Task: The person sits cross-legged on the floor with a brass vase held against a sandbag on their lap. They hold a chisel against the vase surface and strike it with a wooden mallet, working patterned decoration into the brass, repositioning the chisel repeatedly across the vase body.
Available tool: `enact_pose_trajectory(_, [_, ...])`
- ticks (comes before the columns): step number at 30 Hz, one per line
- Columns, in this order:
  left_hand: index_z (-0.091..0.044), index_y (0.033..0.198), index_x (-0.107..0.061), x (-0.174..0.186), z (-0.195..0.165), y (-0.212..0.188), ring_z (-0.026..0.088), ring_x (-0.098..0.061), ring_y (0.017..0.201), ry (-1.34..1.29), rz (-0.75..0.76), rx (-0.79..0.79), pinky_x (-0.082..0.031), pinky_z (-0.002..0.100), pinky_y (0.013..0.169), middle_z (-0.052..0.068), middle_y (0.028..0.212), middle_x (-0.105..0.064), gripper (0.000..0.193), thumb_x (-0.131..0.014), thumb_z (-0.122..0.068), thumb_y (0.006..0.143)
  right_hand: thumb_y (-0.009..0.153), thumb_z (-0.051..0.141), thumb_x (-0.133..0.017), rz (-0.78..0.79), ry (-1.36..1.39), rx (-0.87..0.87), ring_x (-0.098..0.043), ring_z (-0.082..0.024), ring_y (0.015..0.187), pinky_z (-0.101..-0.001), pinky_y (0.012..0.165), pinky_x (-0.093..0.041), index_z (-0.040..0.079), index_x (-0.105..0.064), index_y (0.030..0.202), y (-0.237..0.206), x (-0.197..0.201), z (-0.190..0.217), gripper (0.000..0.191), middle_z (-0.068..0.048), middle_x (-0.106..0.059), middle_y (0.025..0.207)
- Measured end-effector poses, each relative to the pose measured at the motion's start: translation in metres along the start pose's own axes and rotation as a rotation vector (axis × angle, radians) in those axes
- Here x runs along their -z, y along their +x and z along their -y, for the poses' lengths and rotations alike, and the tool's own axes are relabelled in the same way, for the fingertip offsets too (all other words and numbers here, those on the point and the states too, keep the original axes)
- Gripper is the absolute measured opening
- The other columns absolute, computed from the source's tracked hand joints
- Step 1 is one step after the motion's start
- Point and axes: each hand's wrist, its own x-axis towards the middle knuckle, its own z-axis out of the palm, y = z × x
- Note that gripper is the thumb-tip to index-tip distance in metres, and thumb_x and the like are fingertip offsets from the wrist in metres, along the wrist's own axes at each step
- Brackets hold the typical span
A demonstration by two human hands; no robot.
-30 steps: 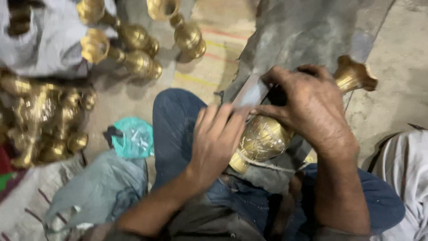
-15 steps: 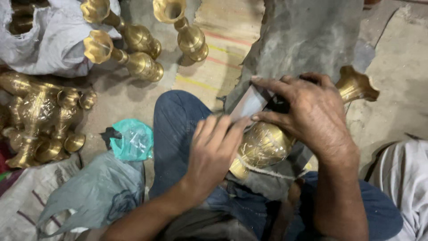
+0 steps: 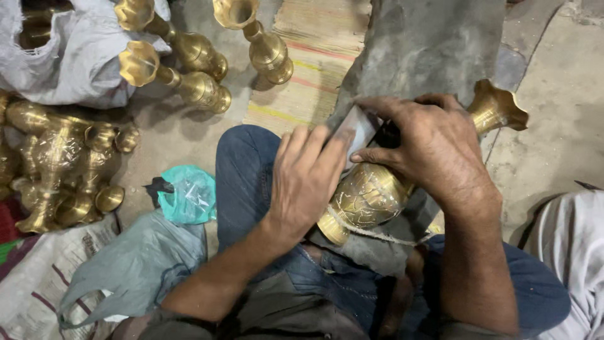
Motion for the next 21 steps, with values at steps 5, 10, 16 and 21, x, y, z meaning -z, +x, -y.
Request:
enact_pose_trajectory(5, [-0.004, 0.124, -0.068, -0.005, 0.002, 0.0, 0.032, -0.057, 0.101, 0.062, -0.008, 0.01, -0.046, 0.046, 0.084, 0.013, 0.109, -0.06, 0.031, -0.073, -0.01, 0.094, 0.065, 0.056, -0.089, 0.054, -0.111, -0.094, -0.073, -0.031, 0.094, -0.045, 0.101, -0.047, 0.013, -0.066, 0.126, 0.001, -0.001, 0.0, 0.078, -0.01, -0.076, 0.079])
enact_pose_trajectory(10, [-0.004, 0.128, -0.066, -0.007, 0.004, 0.007, 0.032, -0.056, 0.102, 0.022, 0.001, 0.0, -0.047, 0.047, 0.09, 0.013, 0.111, -0.06, 0.035, -0.074, -0.009, 0.094, 0.069, 0.048, -0.09, 0.002, -0.013, -0.024, -0.074, -0.029, 0.088, -0.0487, 0.1, -0.047, 0.009, -0.068, 0.112, 0.001, -0.003, -0.002, 0.063, -0.008, -0.079, 0.09])
enact_pose_trajectory(16, [-0.005, 0.124, -0.068, -0.002, 0.003, 0.013, 0.03, -0.055, 0.097, 0.066, 0.029, 0.017, -0.045, 0.046, 0.084, 0.012, 0.107, -0.059, 0.03, -0.074, -0.01, 0.095, 0.062, 0.049, -0.091, -0.029, -0.027, -0.027, -0.073, -0.029, 0.093, -0.0495, 0.099, -0.046, 0.008, -0.069, 0.11, 0.002, -0.005, -0.003, 0.067, -0.009, -0.078, 0.092])
enact_pose_trajectory(21, [-0.005, 0.125, -0.067, -0.006, 0.007, 0.013, 0.032, -0.056, 0.106, 0.068, -0.005, 0.007, -0.047, 0.047, 0.093, 0.012, 0.113, -0.059, 0.031, -0.073, -0.01, 0.095, 0.063, 0.046, -0.093, -0.03, 0.043, -0.036, -0.073, -0.024, 0.091, -0.0505, 0.098, -0.044, 0.008, -0.07, 0.108, 0.002, -0.005, -0.003, 0.063, -0.007, -0.078, 0.092])
